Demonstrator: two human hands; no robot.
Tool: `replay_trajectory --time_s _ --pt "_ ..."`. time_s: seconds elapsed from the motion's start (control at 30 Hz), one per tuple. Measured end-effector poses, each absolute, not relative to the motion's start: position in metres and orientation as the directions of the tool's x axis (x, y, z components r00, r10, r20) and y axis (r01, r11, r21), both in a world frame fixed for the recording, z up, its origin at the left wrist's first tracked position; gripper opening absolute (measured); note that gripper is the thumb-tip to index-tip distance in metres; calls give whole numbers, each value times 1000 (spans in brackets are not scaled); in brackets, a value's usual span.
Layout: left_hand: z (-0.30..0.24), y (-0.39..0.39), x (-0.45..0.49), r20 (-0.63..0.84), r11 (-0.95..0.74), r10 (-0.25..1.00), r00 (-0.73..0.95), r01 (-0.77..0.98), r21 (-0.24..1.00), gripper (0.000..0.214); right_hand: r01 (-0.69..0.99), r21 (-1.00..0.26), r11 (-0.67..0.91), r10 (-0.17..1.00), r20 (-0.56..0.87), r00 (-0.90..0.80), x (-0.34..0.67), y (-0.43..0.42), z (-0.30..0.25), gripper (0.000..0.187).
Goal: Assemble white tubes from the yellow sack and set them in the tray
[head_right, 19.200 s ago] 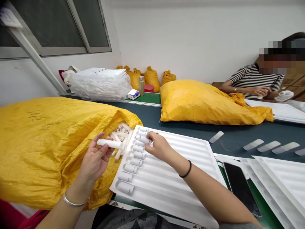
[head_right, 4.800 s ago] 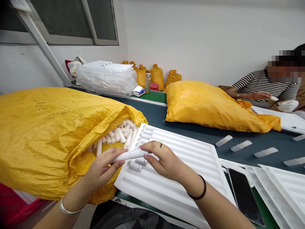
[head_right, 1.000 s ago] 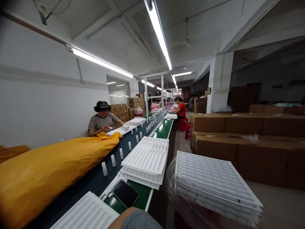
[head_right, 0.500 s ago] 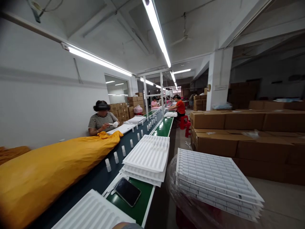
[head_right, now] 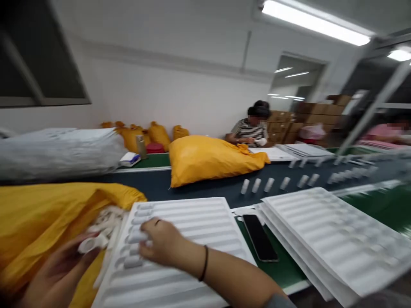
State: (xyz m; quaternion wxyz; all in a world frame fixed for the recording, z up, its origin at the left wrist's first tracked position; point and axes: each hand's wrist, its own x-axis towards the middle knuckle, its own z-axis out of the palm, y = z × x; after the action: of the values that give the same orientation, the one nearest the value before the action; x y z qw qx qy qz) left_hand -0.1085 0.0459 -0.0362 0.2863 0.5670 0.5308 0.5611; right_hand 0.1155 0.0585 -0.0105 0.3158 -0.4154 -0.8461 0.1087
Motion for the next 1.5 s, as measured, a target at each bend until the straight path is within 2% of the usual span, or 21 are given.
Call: replay_trajectory --time_s 0.1,0.2,0.27,0.33,0.43,0.5,0.53,0.6,0.7,0.8,0.9,1.0,1.07,1.13,1.23,1.37,1.5 --pt "-27 38 -119 362 -330 914 -182 183 926 32 509 -550 662 742 579 -338 146 70 5 28" --pt "-22 37 -102 426 -406 897 -120 163 899 28 480 -611 629 762 607 -226 161 67 18 22" --pt "-19 33 -90 409 -404 907 -105 65 913 26 442 -675 591 799 566 -203 160 61 19 20" --pt "-15 28 -80 356 -373 926 -126 -156 915 30 333 -783 525 851 479 -216 153 53 16 18" --pt "-9 23 -67 265 -311 950 -163 -472 825 53 17 -941 338 896 317 -310 141 45 9 21" --pt "-7 22 -63 230 -290 957 -177 -541 789 64 -166 -959 230 881 278 -382 138 43 7 24" --pt "-6 22 -62 222 -285 958 -181 -534 796 62 -212 -952 219 872 289 -396 140 43 9 24" --pt "-5 23 -64 207 -265 962 -177 -433 861 47 -196 -930 312 852 365 -376 146 43 16 22" --pt "-4 23 -72 219 -228 970 -102 -77 971 29 57 -805 590 752 523 -401 161 45 30 25" --pt "-2 22 -77 275 -281 960 58 233 931 28 264 -597 757 632 566 -529 171 49 39 33" --pt "-2 21 -77 318 -346 938 137 328 879 29 317 -541 779 618 577 -534 173 52 37 32" --pt "-3 21 -75 427 -443 894 133 403 801 26 354 -578 735 671 543 -505 173 53 30 26" --pt "-3 20 -74 547 -544 826 137 446 711 25 376 -648 662 740 485 -467 172 51 25 24" --pt "-2 20 -72 655 -636 741 151 473 610 26 340 -776 531 827 387 -408 171 49 21 24" --pt "-2 20 -69 745 -703 646 167 510 495 29 200 -928 313 906 229 -357 168 46 20 29" --pt "-3 18 -66 803 -756 558 211 527 388 34 105 -979 176 930 130 -343 168 41 25 33" --pt "-7 17 -65 847 -821 446 288 508 260 46 23 -999 -28 934 -34 -356 168 38 23 40"
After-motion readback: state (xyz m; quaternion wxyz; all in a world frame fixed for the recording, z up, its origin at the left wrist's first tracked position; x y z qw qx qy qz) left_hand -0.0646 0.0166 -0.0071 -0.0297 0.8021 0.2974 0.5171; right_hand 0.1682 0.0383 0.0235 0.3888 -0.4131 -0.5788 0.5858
